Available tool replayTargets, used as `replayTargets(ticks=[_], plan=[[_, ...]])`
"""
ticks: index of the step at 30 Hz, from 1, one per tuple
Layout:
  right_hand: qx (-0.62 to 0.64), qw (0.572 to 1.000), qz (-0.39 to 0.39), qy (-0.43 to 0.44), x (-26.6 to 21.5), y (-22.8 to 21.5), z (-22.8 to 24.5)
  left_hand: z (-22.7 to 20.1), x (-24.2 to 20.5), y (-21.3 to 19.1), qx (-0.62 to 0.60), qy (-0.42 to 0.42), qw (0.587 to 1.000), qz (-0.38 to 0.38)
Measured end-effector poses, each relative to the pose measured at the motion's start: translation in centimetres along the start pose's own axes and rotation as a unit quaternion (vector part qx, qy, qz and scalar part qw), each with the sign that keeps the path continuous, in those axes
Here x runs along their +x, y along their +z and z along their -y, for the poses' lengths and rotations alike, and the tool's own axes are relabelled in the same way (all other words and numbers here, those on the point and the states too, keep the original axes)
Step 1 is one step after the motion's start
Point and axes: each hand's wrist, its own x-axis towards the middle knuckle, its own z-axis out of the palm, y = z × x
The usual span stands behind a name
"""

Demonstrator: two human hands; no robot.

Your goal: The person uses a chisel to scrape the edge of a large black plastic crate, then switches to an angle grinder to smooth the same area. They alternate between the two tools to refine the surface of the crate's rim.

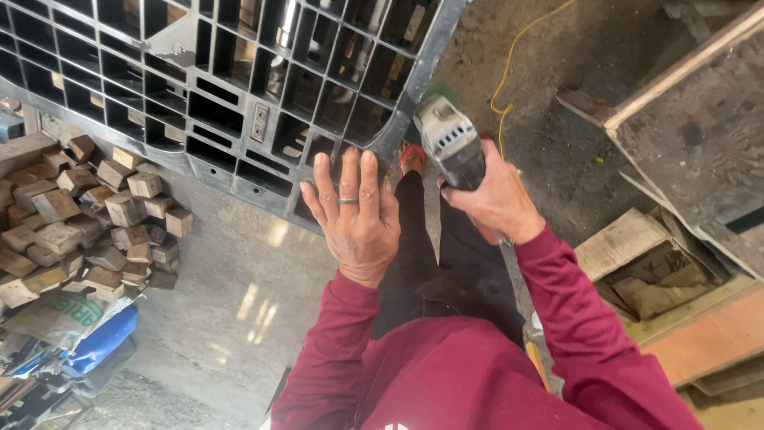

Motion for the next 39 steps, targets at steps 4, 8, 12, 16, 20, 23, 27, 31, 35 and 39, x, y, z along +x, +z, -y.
replayTargets(ticks=[4,8,12,16,20,23,27,31,35,39], plan=[[-0.004,0.999,-0.009,0.032,0.3,0.1,-0.6,0.0,-0.5,-0.1,-0.002,0.002,1.000,0.002],[0.012,0.999,-0.027,0.016,1.0,0.1,-1.4,0.0,-0.3,-0.1,-0.004,-0.001,1.000,0.000],[0.005,1.000,-0.016,0.011,0.3,0.1,-1.8,-0.1,-0.1,-0.3,-0.005,-0.002,1.000,0.009],[0.012,0.999,-0.035,0.017,1.3,0.0,-1.9,0.0,-0.4,-0.2,0.002,0.007,1.000,0.001],[0.043,0.999,-0.019,0.001,0.4,-0.1,-1.6,-0.1,-0.3,-0.4,-0.001,-0.001,1.000,0.003],[0.008,1.000,-0.022,0.000,0.7,0.0,-1.6,-0.1,0.4,-0.1,-0.002,0.006,1.000,-0.002],[0.042,0.998,-0.037,0.012,0.1,0.7,-2.6,0.0,-0.7,-0.3,0.004,0.008,1.000,0.001],[0.012,1.000,-0.009,0.019,-0.2,1.1,-2.4,-0.1,-0.2,-0.1,0.001,0.008,1.000,-0.001],[0.046,0.998,-0.027,0.026,0.0,1.4,-2.8,-0.1,-0.3,0.0,0.003,0.011,1.000,0.004],[0.094,0.995,-0.030,0.017,0.3,1.7,-3.3,0.2,-0.6,-0.3,0.001,0.013,1.000,0.006]])
